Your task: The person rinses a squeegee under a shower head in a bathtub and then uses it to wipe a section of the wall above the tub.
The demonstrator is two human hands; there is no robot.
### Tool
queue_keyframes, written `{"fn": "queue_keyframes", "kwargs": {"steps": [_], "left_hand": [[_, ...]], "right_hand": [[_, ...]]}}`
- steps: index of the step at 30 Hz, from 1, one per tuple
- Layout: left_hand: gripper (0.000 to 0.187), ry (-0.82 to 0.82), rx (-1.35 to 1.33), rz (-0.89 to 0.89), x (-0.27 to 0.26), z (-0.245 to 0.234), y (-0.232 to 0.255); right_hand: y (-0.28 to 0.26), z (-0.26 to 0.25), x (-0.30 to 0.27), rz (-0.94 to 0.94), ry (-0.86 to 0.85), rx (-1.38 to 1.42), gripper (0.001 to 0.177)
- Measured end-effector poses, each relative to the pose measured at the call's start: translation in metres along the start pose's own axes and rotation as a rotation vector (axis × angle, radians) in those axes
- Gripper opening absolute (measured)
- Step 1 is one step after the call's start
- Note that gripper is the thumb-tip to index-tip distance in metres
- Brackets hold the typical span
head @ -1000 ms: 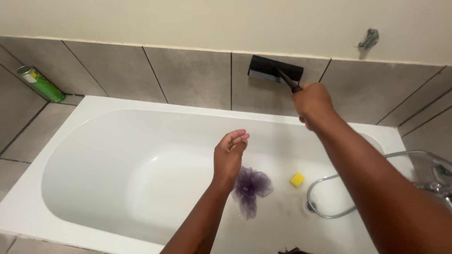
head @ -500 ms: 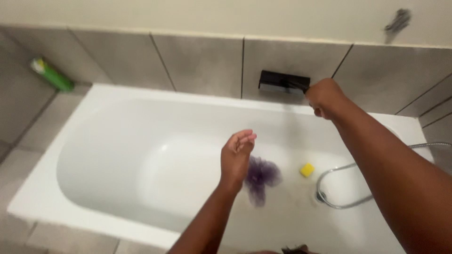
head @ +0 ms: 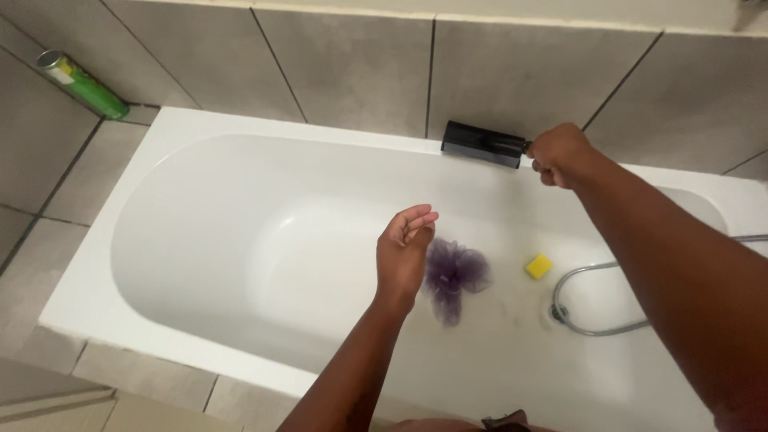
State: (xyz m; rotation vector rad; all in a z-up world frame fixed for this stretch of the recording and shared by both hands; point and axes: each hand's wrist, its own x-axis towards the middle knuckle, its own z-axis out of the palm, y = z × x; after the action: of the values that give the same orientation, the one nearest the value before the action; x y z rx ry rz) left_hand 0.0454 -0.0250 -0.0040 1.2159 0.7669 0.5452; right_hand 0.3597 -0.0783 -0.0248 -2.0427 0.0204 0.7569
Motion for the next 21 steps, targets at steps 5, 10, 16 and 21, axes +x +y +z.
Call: {"fn": "queue_keyframes", "kwargs": {"steps": [5, 10, 16, 21], "left_hand": [[0.036, 0.049, 0.044, -0.009, -0.004, -0.008, 0.001], [0.037, 0.115, 0.044, -0.045, -0.009, -0.017, -0.002], [0.037, 0.110, -0.002, 0.053, -0.015, -0.011, -0.002], [0.035, 0.095, -0.075, 0.083, -0.030, -0.004, -0.004]], "right_hand": [[0.009, 0.017, 0.033, 0.056, -0.059, 0.020, 0.017], [0.021, 0.047, 0.049, 0.129, -0.047, 0.035, 0.028], [0.041, 0.047, 0.078, 0.431, -0.200, 0.286, 0.020], [0.082, 0.010, 0.057, 0.621, -0.222, 0.311, 0.020]]}}
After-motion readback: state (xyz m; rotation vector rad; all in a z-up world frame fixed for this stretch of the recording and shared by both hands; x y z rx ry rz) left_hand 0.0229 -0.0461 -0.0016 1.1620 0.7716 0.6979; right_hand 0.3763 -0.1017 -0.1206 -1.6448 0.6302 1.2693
